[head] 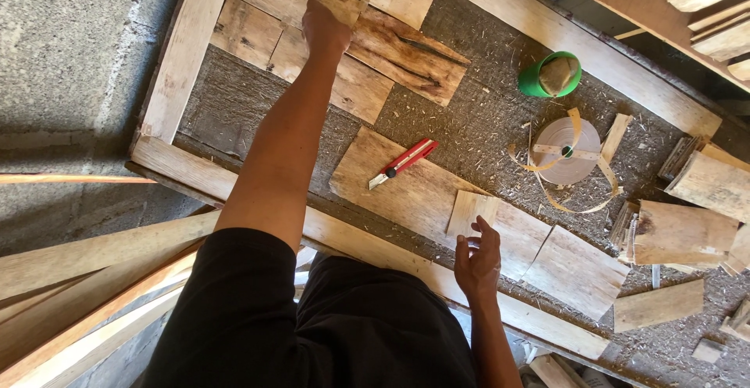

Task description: Assembling and gluing small pieces of wood veneer to create a larger panel.

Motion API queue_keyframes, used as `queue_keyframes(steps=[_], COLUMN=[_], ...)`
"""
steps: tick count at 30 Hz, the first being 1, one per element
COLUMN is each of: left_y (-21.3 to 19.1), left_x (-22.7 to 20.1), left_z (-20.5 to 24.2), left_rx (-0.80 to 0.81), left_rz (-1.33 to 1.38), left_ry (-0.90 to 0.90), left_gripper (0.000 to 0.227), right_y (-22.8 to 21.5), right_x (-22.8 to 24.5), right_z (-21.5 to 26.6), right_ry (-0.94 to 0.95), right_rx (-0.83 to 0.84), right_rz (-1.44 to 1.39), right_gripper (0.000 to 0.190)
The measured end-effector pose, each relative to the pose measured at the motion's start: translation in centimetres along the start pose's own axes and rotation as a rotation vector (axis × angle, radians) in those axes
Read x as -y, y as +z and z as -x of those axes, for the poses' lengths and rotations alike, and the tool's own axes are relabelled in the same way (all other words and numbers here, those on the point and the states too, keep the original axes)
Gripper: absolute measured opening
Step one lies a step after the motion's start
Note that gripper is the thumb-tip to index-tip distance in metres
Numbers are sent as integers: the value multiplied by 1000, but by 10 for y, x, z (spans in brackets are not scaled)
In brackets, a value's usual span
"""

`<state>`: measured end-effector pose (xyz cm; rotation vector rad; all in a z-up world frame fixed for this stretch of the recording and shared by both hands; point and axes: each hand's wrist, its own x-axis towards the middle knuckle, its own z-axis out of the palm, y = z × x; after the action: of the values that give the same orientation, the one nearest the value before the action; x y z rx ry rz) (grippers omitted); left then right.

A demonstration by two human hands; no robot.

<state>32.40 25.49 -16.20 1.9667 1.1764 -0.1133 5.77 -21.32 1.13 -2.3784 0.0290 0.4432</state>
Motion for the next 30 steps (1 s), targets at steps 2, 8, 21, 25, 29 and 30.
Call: queue_keyframes(steps=[2,8,21,25,29,30], left_y=[-8,3,3,1,16,27], left_x=[-10,-1,-4,-3,14,25], left_z=[16,10,22,22,-3,-18], left_rx=[-8,-73,-130,-138,-129,-179], left_rz=[27,2,-4,-41,-83,-118], left_ry=[2,47,90,103,110,163], left_gripper=[76,72,37,38,85,104], right_y=[1,2,1,2,3,3], right_x=[-3,0,5,2,2,1], right_z=[0,-1,-2,-2,-2,-3], right_ry=[-2,5,-17,-12,15,19], right_rx=[2,9,9,17,18,19], right_rz=[15,8,-16,-6,-9,-4], right_gripper=[54,53,53,53,53,53])
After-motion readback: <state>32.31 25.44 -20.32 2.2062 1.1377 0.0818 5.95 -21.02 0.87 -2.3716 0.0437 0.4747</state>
